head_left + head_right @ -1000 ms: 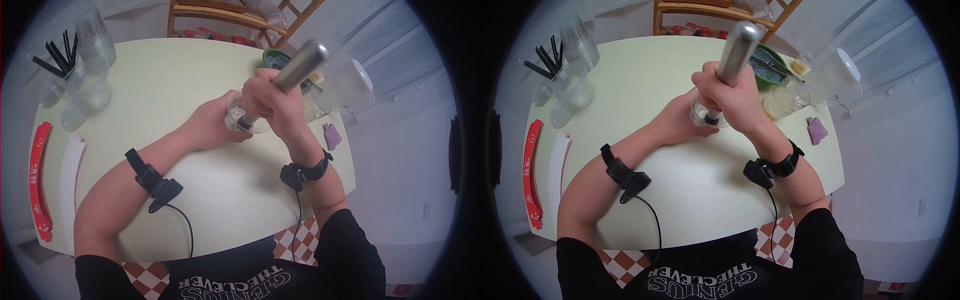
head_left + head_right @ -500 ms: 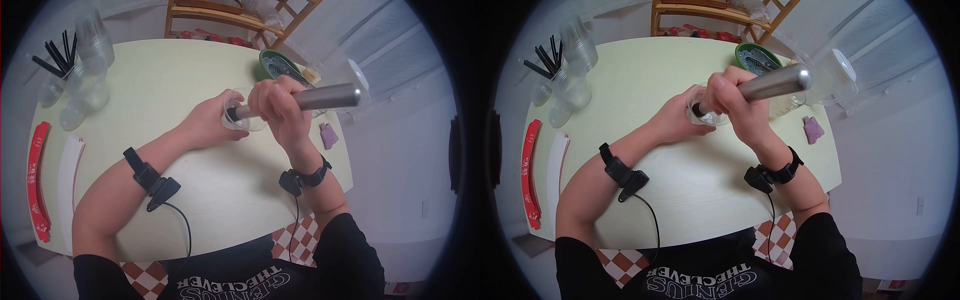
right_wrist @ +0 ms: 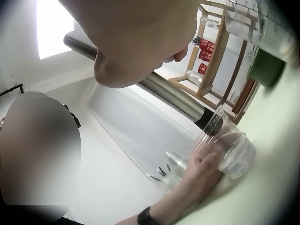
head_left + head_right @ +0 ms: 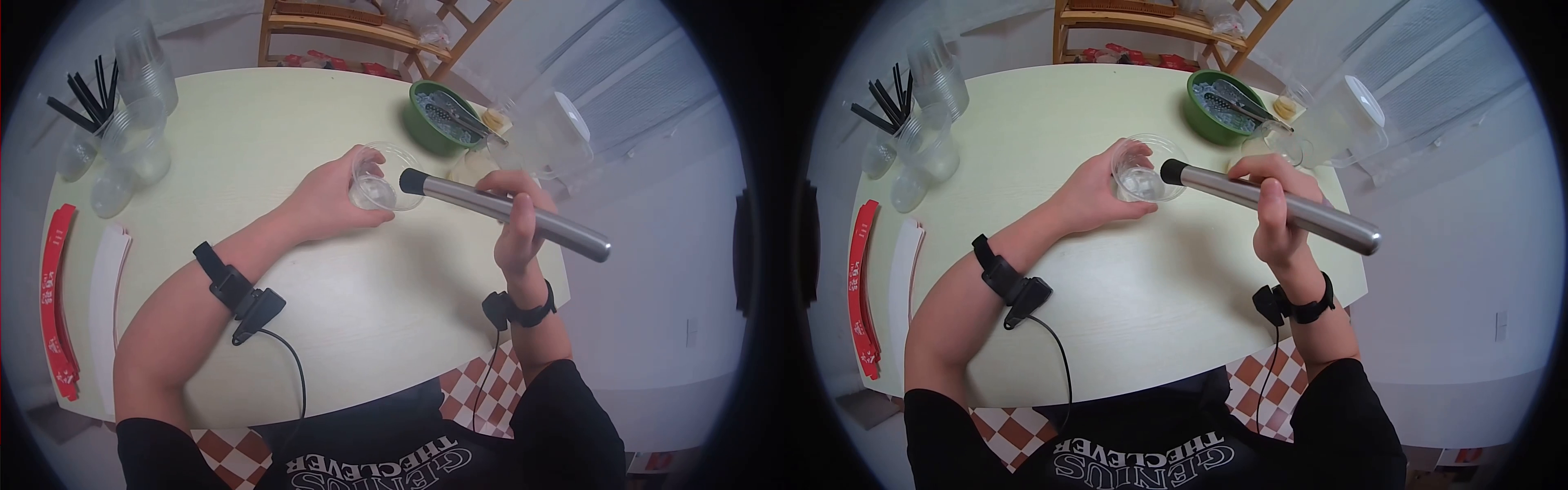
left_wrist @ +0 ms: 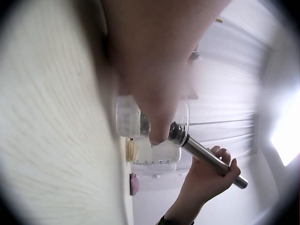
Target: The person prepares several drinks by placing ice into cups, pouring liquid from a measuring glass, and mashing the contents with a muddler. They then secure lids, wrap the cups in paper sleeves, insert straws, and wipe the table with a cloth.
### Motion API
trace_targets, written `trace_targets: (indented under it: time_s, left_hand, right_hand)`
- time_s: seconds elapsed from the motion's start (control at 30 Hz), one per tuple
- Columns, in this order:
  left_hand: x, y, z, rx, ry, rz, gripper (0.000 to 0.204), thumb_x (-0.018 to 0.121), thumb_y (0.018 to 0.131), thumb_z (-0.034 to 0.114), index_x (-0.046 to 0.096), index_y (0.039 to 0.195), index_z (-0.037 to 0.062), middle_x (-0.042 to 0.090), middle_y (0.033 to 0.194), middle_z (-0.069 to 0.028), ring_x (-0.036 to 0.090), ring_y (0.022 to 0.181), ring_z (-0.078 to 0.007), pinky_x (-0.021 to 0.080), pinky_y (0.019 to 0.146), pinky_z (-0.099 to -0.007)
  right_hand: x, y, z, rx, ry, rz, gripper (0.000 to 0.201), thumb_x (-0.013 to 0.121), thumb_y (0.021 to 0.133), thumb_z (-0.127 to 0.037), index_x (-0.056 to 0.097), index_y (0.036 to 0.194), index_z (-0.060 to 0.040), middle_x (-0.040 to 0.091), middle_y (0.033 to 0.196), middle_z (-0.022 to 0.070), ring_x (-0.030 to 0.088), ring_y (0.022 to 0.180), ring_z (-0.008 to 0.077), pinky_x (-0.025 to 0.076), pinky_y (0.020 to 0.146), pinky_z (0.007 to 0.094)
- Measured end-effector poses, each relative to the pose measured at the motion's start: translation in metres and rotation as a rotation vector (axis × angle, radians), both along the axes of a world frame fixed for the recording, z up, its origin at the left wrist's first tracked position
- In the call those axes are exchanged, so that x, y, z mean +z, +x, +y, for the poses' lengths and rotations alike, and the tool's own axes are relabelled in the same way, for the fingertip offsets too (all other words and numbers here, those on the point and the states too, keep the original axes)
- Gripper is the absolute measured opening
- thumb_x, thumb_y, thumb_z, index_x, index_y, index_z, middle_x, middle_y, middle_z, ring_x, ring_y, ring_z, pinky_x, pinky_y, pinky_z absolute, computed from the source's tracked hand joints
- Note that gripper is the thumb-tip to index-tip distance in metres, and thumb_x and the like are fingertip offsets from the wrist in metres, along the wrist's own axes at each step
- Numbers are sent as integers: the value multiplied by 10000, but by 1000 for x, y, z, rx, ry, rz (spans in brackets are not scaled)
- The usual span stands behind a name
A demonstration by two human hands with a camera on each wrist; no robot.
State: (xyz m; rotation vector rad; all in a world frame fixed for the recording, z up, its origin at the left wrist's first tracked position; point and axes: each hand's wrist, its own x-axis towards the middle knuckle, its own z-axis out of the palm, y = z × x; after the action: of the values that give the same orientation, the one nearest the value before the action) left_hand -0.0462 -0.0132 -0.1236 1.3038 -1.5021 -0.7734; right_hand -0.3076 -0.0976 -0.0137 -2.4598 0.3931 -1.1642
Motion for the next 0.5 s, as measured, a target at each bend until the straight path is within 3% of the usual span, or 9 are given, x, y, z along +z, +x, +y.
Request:
trace_targets:
  time_s: [0.03,0.1,0.13,0.27,0.3,0.43,0.5]
  left_hand:
    - [1,0,0,-1,10,0,796,928,787,241,527,1430,-3,684,1294,-159,653,1272,-270,482,1150,-391]
    - [1,-1,1,-2,4,5,794,926,788,231,526,1432,-4,683,1297,-160,651,1276,-271,482,1150,-390]
    - [2,-1,1,4,-2,11,792,923,788,220,525,1434,-5,681,1299,-162,650,1279,-272,483,1150,-389]
    - [3,-3,1,-7,3,2,786,920,787,205,525,1434,-3,675,1312,-157,644,1282,-262,477,1153,-381]
    - [5,-3,2,-4,22,12,783,917,788,198,526,1437,-1,673,1317,-150,640,1284,-253,474,1154,-377]
    - [8,-4,2,16,48,1,780,907,792,184,526,1447,-1,672,1325,-138,632,1290,-235,461,1161,-367]
    - [9,-4,2,19,51,-14,784,906,791,182,525,1451,-1,673,1327,-137,631,1294,-234,456,1166,-366]
  right_hand:
    - [-2,-8,5,-6,-3,-1,427,452,1029,-299,712,951,30,642,733,95,523,621,161,481,633,349]
    - [-11,-22,8,-1,215,-115,467,451,1041,-320,739,1002,46,709,743,119,615,625,127,487,608,289]
    - [-12,-27,2,122,186,-123,458,475,1053,-310,744,1084,59,756,827,151,687,695,144,518,640,274]
    - [-10,-41,7,149,190,142,399,526,1055,-245,729,1208,64,782,974,161,753,780,209,587,728,310]
    - [-16,-48,7,148,181,78,409,536,1050,-247,722,1203,83,777,977,174,770,822,228,598,753,319]
    - [-24,-87,-2,193,147,-212,503,527,1071,-337,703,1153,127,751,885,218,746,680,259,590,629,347]
    - [-15,-112,-10,187,96,-201,545,502,1069,-379,719,1008,117,705,758,173,651,532,210,503,495,303]
